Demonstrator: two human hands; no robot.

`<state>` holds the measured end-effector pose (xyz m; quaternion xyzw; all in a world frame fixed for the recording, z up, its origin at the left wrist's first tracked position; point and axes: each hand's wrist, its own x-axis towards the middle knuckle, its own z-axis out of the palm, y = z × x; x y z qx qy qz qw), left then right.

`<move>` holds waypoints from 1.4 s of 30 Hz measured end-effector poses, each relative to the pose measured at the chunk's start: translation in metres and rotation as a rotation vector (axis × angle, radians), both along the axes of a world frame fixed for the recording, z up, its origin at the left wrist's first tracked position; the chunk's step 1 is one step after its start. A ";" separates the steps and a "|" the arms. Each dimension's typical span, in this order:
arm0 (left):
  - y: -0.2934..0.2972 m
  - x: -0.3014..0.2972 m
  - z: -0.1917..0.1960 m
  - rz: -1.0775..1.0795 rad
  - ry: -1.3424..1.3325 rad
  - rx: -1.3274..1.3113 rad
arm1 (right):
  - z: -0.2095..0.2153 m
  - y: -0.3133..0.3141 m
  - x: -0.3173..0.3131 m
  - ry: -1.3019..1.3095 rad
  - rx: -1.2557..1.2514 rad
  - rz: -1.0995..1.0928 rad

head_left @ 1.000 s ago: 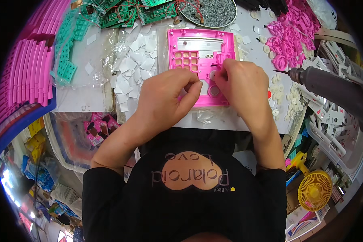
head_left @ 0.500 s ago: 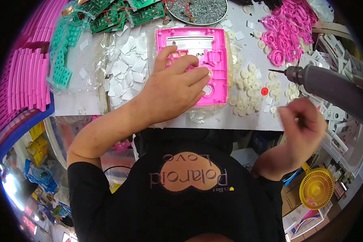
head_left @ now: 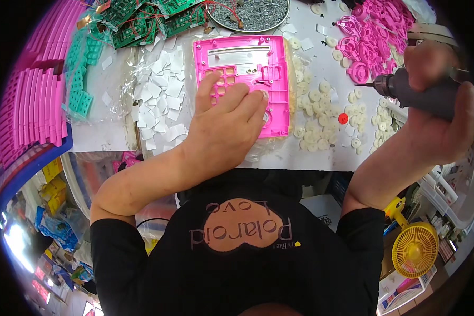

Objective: Assembling an electronic toy component by inserting a circuit board and securing it with screws using an electric screwdriver.

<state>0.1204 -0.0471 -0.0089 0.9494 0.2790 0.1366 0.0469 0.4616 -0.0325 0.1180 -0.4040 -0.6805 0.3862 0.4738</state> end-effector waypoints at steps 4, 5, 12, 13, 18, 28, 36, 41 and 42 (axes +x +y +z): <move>-0.005 0.003 0.003 -0.011 0.070 0.008 | -0.003 -0.001 -0.002 0.002 -0.055 -0.049; -0.004 0.003 0.004 -0.012 0.076 0.003 | -0.005 -0.001 -0.003 0.023 -0.061 -0.069; 0.046 0.002 0.022 -0.163 0.038 -0.301 | -0.023 -0.007 -0.020 0.214 0.024 -0.081; 0.069 0.009 0.017 -0.088 -0.079 -0.296 | -0.026 -0.006 -0.018 0.215 0.024 -0.046; 0.171 0.046 0.001 0.123 -0.041 0.211 | -0.030 0.002 -0.032 0.181 0.043 0.082; 0.202 0.062 -0.023 0.021 -0.031 0.279 | -0.042 -0.004 -0.049 0.218 0.005 -0.001; 0.155 0.045 0.032 0.043 -0.103 0.013 | -0.040 -0.005 -0.083 0.184 0.094 0.011; 0.051 0.010 0.008 -0.149 -0.390 -0.302 | -0.053 -0.017 -0.122 0.479 0.051 0.098; 0.041 0.007 0.005 -0.137 -0.425 -0.343 | -0.052 -0.021 -0.128 0.517 0.035 0.134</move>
